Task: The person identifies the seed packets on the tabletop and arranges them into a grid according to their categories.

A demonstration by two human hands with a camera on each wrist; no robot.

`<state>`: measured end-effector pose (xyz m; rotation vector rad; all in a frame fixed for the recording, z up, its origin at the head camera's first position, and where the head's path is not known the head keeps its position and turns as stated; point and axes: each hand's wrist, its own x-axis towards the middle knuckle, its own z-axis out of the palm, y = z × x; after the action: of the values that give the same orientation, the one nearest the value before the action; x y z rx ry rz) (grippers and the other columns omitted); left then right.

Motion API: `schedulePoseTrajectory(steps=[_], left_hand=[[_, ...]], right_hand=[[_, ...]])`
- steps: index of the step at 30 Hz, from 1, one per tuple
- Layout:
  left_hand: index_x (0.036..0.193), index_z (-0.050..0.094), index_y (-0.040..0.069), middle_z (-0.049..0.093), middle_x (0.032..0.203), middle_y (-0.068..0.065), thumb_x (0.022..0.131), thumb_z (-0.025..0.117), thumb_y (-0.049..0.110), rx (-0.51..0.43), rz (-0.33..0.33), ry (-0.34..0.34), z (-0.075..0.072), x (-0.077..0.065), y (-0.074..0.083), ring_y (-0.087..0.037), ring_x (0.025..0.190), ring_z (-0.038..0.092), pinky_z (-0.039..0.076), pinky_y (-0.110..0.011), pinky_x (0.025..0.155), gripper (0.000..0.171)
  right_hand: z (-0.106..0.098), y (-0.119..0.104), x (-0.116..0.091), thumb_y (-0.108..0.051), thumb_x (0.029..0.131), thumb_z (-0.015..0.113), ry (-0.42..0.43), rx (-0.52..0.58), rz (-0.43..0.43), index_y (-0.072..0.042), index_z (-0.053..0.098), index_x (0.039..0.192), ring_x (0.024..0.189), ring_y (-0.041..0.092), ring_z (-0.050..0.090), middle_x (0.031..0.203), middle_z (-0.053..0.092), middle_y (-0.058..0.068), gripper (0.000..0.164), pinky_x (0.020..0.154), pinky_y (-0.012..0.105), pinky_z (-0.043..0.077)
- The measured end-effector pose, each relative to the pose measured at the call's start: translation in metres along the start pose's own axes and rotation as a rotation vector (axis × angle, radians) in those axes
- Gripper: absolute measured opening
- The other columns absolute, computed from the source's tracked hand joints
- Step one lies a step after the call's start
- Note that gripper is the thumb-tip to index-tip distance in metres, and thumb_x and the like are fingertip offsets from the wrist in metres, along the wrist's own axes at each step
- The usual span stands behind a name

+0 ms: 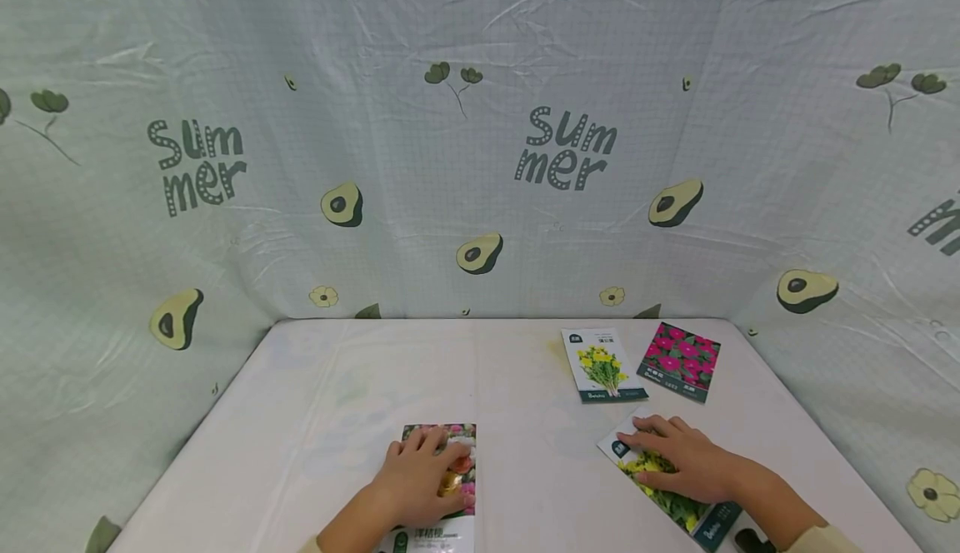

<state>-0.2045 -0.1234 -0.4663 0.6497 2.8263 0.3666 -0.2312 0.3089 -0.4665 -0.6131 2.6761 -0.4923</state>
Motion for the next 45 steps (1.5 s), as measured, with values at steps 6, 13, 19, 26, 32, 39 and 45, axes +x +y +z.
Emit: schedulePoseTrajectory(steps=[6, 13, 19, 26, 32, 39, 45], left_hand=[[0.146, 0.052, 0.033, 0.045, 0.153, -0.01, 0.092, 0.063, 0.064, -0.008, 0.007, 0.01, 0.0018, -0.001, -0.002, -0.04, 0.139, 0.039, 0.037, -0.066, 0.096, 0.063], [0.146, 0.053, 0.034, 0.046, 0.152, -0.01, 0.092, 0.063, 0.066, -0.005, 0.017, 0.016, 0.0023, -0.0007, -0.0031, -0.04, 0.138, 0.04, 0.037, -0.065, 0.095, 0.064], [0.146, 0.052, 0.033, 0.046, 0.152, -0.01, 0.092, 0.062, 0.066, -0.001, 0.023, 0.027, 0.0027, -0.0006, -0.0042, -0.04, 0.137, 0.04, 0.037, -0.065, 0.094, 0.065], [0.146, 0.052, 0.034, 0.046, 0.151, -0.009, 0.091, 0.062, 0.067, 0.004, 0.021, 0.017, 0.0017, -0.0008, -0.0041, -0.039, 0.137, 0.041, 0.038, -0.065, 0.094, 0.064], [0.147, 0.052, 0.034, 0.045, 0.153, -0.01, 0.092, 0.062, 0.066, 0.007, 0.016, 0.006, 0.0005, -0.0002, -0.0033, -0.04, 0.139, 0.04, 0.037, -0.066, 0.095, 0.064], [0.147, 0.051, 0.033, 0.045, 0.153, -0.01, 0.092, 0.063, 0.066, 0.014, 0.01, 0.008, 0.0007, 0.0004, -0.0033, -0.04, 0.14, 0.039, 0.037, -0.066, 0.096, 0.065], [0.147, 0.052, 0.031, 0.044, 0.154, -0.011, 0.092, 0.064, 0.063, 0.005, 0.01, 0.003, -0.0007, -0.0014, -0.0025, -0.041, 0.14, 0.039, 0.036, -0.067, 0.097, 0.065]], right_hand=[[0.0002, -0.001, 0.0001, -0.056, 0.094, 0.066, -0.007, 0.002, 0.006, -0.031, 0.054, 0.149, 0.133, 0.039, 0.042, 0.155, 0.044, 0.016, 0.062, 0.104, 0.075, 0.033], [0.0017, 0.001, 0.002, -0.056, 0.093, 0.067, 0.003, -0.013, 0.012, -0.031, 0.056, 0.148, 0.135, 0.041, 0.042, 0.155, 0.044, 0.014, 0.061, 0.105, 0.075, 0.034], [0.0009, 0.0018, 0.0023, -0.055, 0.093, 0.068, 0.011, -0.03, -0.01, -0.028, 0.059, 0.145, 0.137, 0.042, 0.042, 0.155, 0.046, 0.014, 0.06, 0.104, 0.074, 0.037], [0.0008, 0.0014, 0.001, -0.055, 0.094, 0.067, 0.008, -0.025, -0.039, -0.025, 0.059, 0.145, 0.14, 0.045, 0.04, 0.157, 0.044, 0.014, 0.06, 0.106, 0.07, 0.04], [-0.0006, 0.0057, 0.002, -0.055, 0.095, 0.066, -0.019, -0.012, -0.034, -0.028, 0.057, 0.147, 0.142, 0.044, 0.039, 0.159, 0.042, 0.012, 0.06, 0.107, 0.07, 0.039], [-0.0028, 0.0067, -0.0009, -0.055, 0.094, 0.066, -0.04, 0.019, -0.049, -0.031, 0.054, 0.15, 0.143, 0.045, 0.037, 0.162, 0.039, 0.012, 0.062, 0.107, 0.069, 0.039], [-0.0046, 0.004, -0.002, -0.054, 0.094, 0.067, -0.054, 0.039, -0.046, -0.03, 0.054, 0.15, 0.145, 0.047, 0.035, 0.163, 0.038, 0.013, 0.063, 0.108, 0.071, 0.037]])
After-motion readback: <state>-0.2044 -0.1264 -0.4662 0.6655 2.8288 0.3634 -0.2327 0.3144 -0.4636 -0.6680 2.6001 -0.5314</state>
